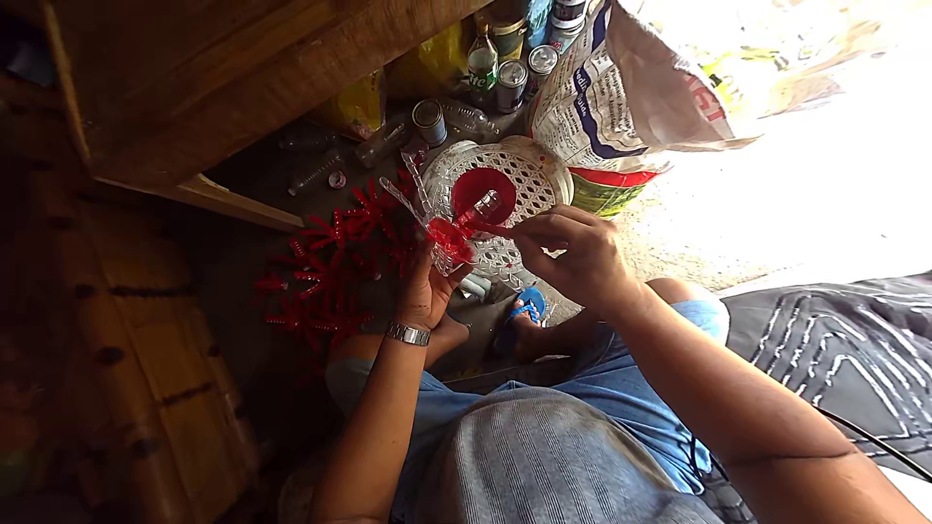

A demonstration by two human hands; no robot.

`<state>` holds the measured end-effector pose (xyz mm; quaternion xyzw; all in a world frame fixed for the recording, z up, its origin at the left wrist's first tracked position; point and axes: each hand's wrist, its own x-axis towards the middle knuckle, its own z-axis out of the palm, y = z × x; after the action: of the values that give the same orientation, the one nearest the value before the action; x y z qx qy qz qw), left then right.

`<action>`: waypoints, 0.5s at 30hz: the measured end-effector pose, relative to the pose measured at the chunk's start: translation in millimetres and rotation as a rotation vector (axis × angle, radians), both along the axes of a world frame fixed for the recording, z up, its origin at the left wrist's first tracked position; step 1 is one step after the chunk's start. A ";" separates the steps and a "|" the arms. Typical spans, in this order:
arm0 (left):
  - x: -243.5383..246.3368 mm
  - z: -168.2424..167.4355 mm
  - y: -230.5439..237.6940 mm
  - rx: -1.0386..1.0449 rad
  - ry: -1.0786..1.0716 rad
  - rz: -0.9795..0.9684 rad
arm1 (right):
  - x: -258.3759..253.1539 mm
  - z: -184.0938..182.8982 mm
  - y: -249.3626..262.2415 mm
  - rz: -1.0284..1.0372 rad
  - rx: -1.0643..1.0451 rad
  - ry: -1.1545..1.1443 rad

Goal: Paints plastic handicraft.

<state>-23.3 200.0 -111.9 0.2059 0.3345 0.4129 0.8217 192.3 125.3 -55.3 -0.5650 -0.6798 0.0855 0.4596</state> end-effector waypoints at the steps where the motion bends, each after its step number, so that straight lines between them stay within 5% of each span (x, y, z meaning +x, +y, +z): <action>1: 0.4 0.4 0.1 0.001 0.001 0.004 | -0.9 -2.1 0.8 0.016 -0.006 0.005; 15: 0.5 1.1 1.7 -0.008 0.013 0.008 | -3.6 -9.7 7.0 0.074 -0.006 0.010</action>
<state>-22.8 201.7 -110.8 0.2042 0.3423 0.4135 0.8186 188.7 132.3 -65.0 -0.5403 -0.6978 0.1072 0.4578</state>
